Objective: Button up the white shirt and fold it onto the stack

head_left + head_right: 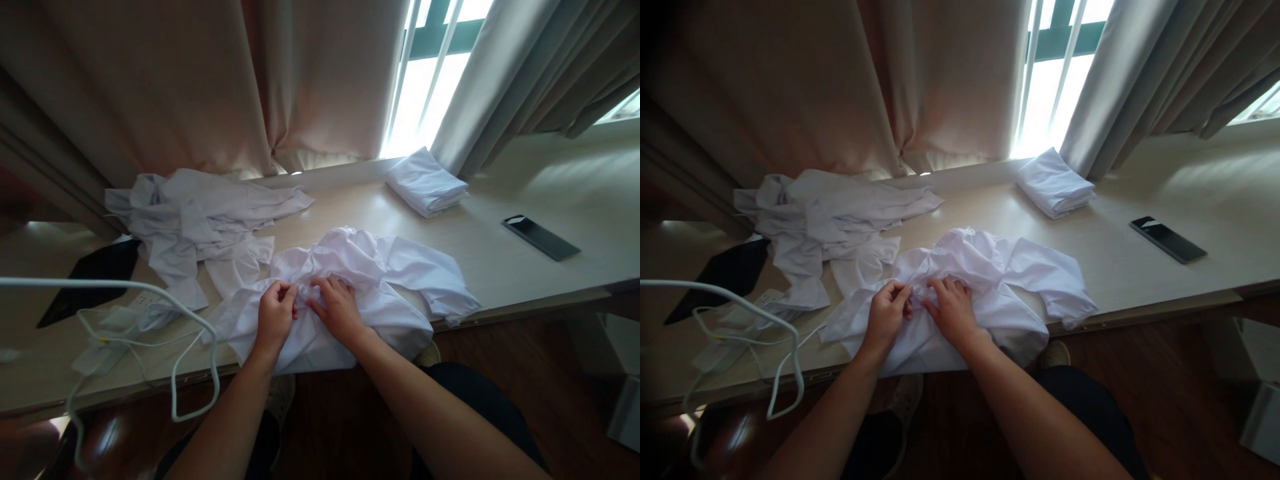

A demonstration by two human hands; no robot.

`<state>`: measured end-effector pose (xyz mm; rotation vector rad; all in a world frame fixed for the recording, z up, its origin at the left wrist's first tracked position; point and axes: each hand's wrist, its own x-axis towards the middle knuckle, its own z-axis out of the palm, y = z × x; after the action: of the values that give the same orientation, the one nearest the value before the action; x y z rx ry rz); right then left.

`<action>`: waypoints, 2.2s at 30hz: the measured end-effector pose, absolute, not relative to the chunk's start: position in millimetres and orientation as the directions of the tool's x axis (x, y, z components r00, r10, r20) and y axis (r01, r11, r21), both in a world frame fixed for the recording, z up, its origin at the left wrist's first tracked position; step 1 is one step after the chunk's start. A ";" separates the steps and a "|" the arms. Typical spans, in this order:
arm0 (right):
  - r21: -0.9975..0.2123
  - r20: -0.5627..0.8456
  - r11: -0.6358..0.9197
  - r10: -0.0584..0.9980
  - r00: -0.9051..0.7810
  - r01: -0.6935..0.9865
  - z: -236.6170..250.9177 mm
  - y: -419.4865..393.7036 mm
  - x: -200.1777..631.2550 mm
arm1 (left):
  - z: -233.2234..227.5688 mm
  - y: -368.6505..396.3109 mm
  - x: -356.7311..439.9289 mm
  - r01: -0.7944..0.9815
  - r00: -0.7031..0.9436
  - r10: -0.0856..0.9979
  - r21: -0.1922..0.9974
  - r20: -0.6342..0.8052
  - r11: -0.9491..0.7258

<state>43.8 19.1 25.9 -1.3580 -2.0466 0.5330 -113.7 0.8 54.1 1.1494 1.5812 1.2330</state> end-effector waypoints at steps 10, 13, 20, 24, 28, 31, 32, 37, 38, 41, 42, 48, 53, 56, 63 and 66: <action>-0.559 0.262 0.404 0.915 -0.308 0.724 25.4 17.2 39.6 | 61.3 -2.2 -119.8 0.333 -0.310 0.951 0.935 -0.010 0.118; -0.553 0.252 0.411 0.911 -0.325 0.725 27.9 16.3 39.3 | 59.3 -0.8 -124.2 0.349 -0.325 0.946 0.929 -0.002 0.122; -0.569 0.243 0.430 0.902 -0.356 0.701 34.1 14.6 40.1 | 50.4 3.5 -131.1 0.345 -0.352 0.936 0.929 -0.006 0.136; -0.658 0.248 0.397 0.917 -0.313 0.640 30.6 17.3 42.2 | 53.8 4.6 -132.6 0.436 -0.274 0.961 0.895 0.032 0.094; -0.845 0.232 0.314 0.945 -0.231 0.433 29.3 27.7 48.6 | 62.9 6.7 -142.8 0.625 -0.222 0.946 0.779 0.235 -0.047; -0.963 0.191 0.225 0.958 -0.212 0.147 33.4 38.4 55.9 | 65.3 9.8 -157.3 0.774 -0.134 0.922 0.620 0.363 -0.131; -0.983 0.163 0.176 0.963 -0.215 0.045 35.3 41.7 58.5 | 64.7 10.8 -162.3 0.813 -0.091 0.920 0.561 0.381 -0.152; -0.934 -0.022 -0.110 0.968 -0.251 -0.341 46.7 52.7 71.0 | 55.7 13.2 -177.3 0.851 -0.036 0.965 0.514 0.258 -0.105; -0.909 -0.045 -0.146 0.966 -0.255 -0.392 49.3 53.9 73.5 | 54.5 13.2 -178.1 0.832 -0.042 0.975 0.548 0.218 -0.087; -0.819 -0.072 -0.225 0.953 -0.295 -0.528 59.0 56.0 81.4 | 56.2 12.7 -176.7 0.780 -0.021 0.987 0.620 0.157 -0.082; -0.781 -0.080 -0.255 0.946 -0.313 -0.571 62.7 56.2 84.2 | 58.8 12.4 -175.2 0.774 -0.006 0.988 0.626 0.157 -0.095; -0.708 -0.098 -0.320 0.927 -0.361 -0.629 72.8 59.4 96.5 | 78.2 6.8 -160.0 0.746 0.074 0.958 0.622 0.278 -0.239; -0.996 0.052 0.063 0.984 0.169 -0.062 60.0 63.0 94.8 | 68.2 3.2 -146.3 0.708 0.031 0.991 0.697 0.128 -0.113; -0.941 0.322 0.255 0.877 0.356 0.223 64.5 50.4 93.2 | 58.7 2.9 -138.7 0.734 0.060 0.998 0.676 0.032 -0.065; -0.778 0.532 0.556 0.831 -0.162 0.294 84.1 -8.6 81.8 | 51.0 9.5 -132.5 0.712 0.028 0.999 0.700 0.042 -0.049; -0.800 0.291 0.475 0.842 -0.455 0.368 75.1 -8.0 77.0 | 46.3 13.6 -132.1 0.696 -0.019 0.996 0.716 0.088 -0.050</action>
<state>77.0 -8.0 75.1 -0.9986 -2.0282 0.8727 -132.1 13.6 46.3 1.7921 1.7601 0.8382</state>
